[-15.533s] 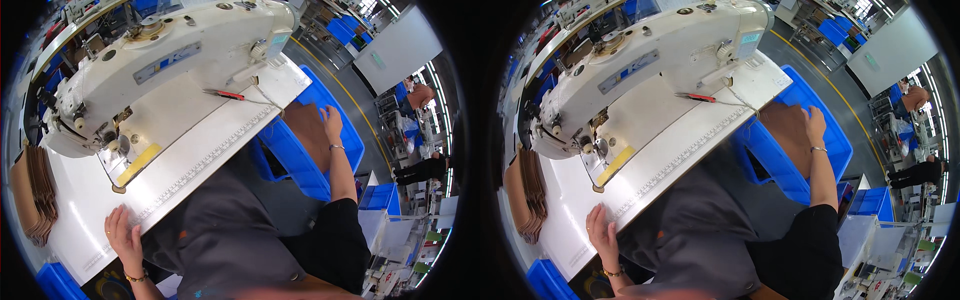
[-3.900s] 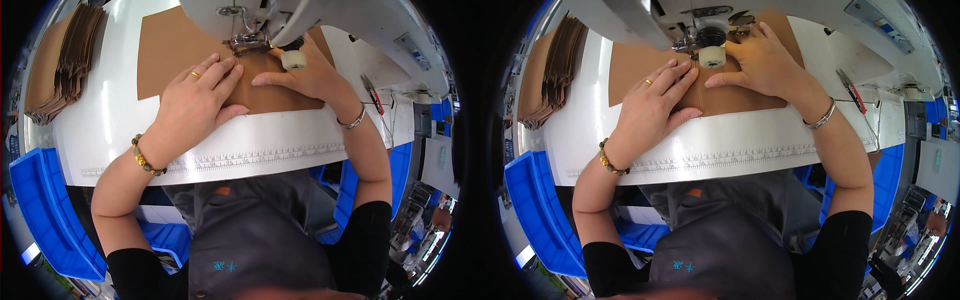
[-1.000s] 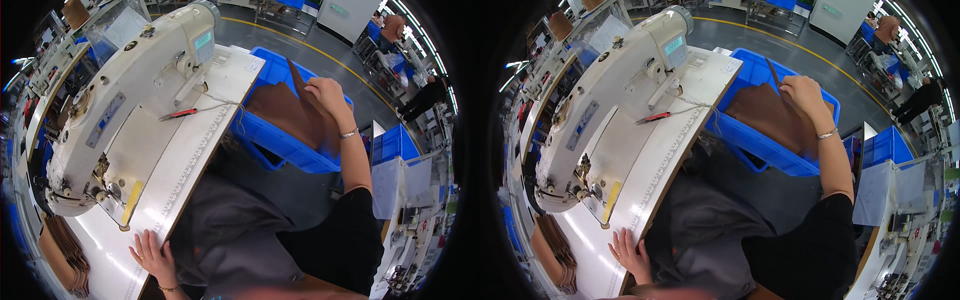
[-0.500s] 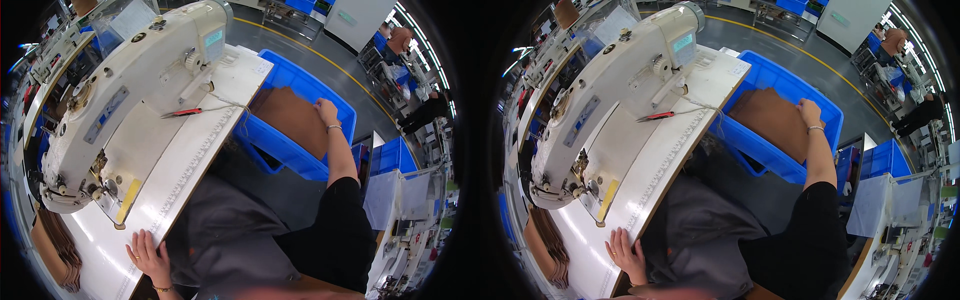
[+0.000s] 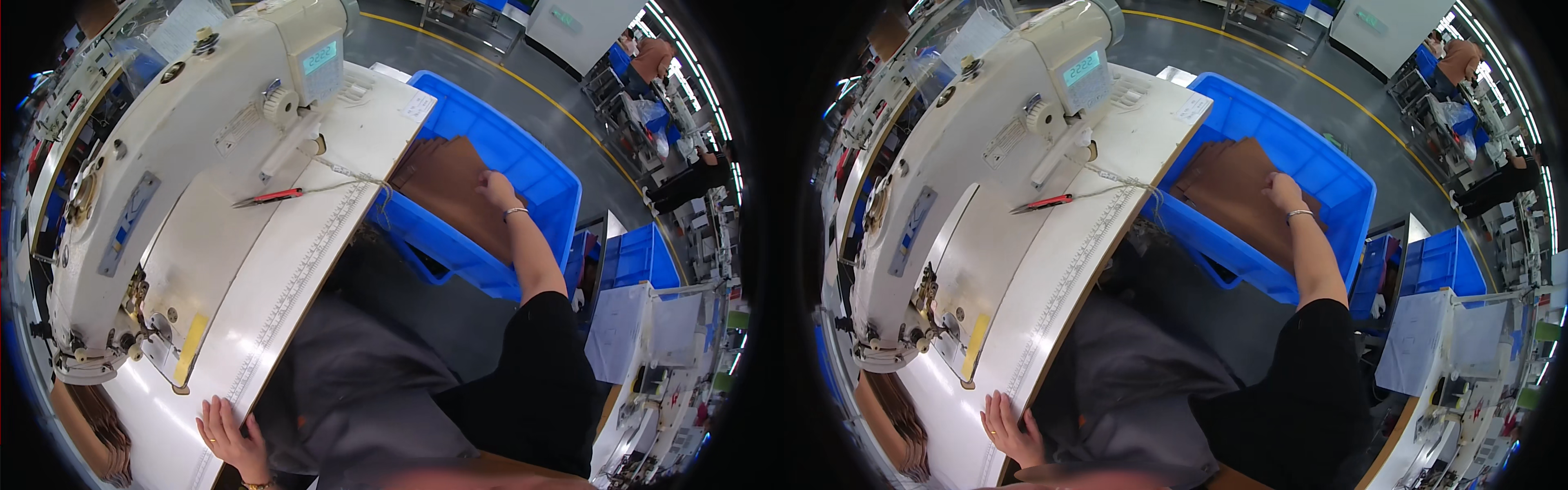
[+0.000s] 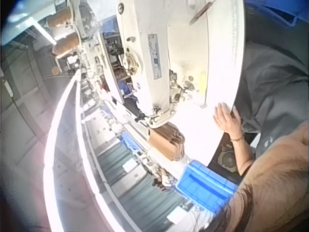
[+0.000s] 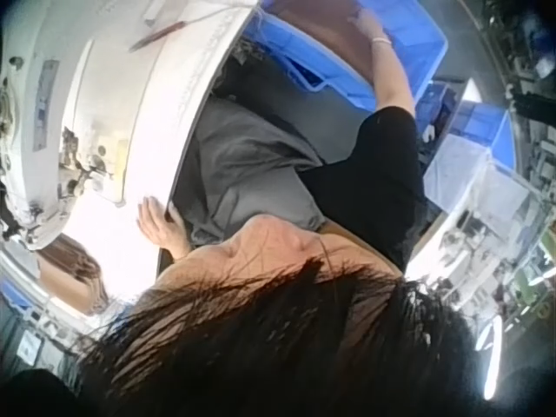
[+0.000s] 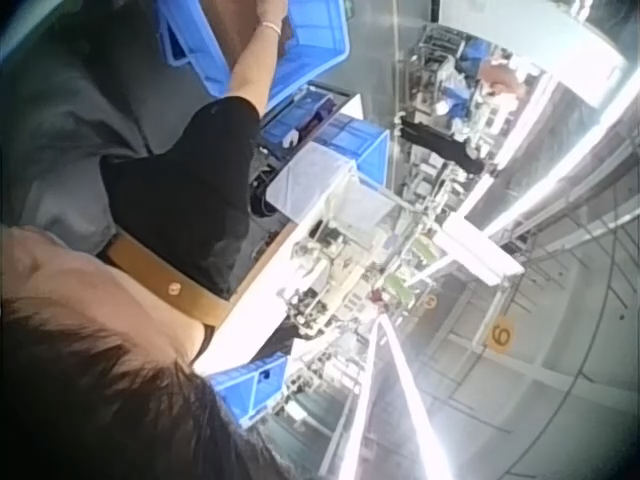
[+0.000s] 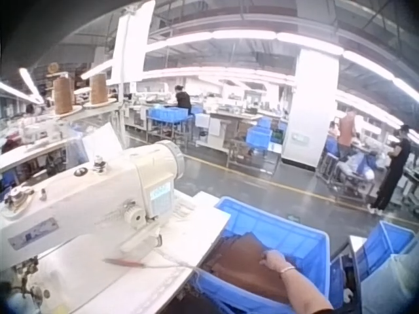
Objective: Sewing leather panels using an industrial sewing machine.
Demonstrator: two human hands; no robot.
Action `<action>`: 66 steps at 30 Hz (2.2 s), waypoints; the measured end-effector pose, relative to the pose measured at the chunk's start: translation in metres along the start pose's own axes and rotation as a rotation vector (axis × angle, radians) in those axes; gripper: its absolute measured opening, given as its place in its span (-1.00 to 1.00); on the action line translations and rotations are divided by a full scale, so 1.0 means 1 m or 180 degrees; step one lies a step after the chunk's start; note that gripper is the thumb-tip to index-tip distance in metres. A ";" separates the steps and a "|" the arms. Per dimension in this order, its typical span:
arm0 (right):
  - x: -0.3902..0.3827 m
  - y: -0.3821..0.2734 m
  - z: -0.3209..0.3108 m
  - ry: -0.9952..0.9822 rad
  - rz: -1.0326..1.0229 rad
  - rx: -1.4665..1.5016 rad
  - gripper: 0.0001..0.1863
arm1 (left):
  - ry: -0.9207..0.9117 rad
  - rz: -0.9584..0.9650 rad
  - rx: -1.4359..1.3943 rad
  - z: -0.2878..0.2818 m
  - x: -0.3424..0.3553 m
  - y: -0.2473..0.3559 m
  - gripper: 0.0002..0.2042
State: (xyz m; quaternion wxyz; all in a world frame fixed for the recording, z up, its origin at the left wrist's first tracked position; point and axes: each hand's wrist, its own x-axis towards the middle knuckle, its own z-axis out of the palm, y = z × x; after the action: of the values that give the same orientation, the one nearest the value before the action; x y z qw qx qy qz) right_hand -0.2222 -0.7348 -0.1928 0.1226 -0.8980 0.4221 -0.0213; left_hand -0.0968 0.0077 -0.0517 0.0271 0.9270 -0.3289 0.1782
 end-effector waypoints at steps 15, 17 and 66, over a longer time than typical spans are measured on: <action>0.029 0.017 0.033 0.0246 0.0673 0.0696 -0.51 | -0.0080 -0.0079 -0.0002 -0.001 0.001 -0.001 -0.55; 0.044 0.020 0.039 0.0053 0.0644 0.0829 -0.58 | -0.0086 -0.0139 0.0022 -0.005 -0.003 -0.001 -0.55; -0.037 -0.113 0.074 -0.1228 -0.1150 -0.0972 -0.28 | 0.0064 0.0092 0.0014 0.006 0.005 -0.001 -0.53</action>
State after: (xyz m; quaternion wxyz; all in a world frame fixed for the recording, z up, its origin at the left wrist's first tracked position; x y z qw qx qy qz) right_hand -0.1506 -0.6219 -0.2352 0.0583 -0.9540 0.2228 0.1919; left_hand -0.0902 0.0045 -0.0557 0.0258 0.9204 -0.3415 0.1886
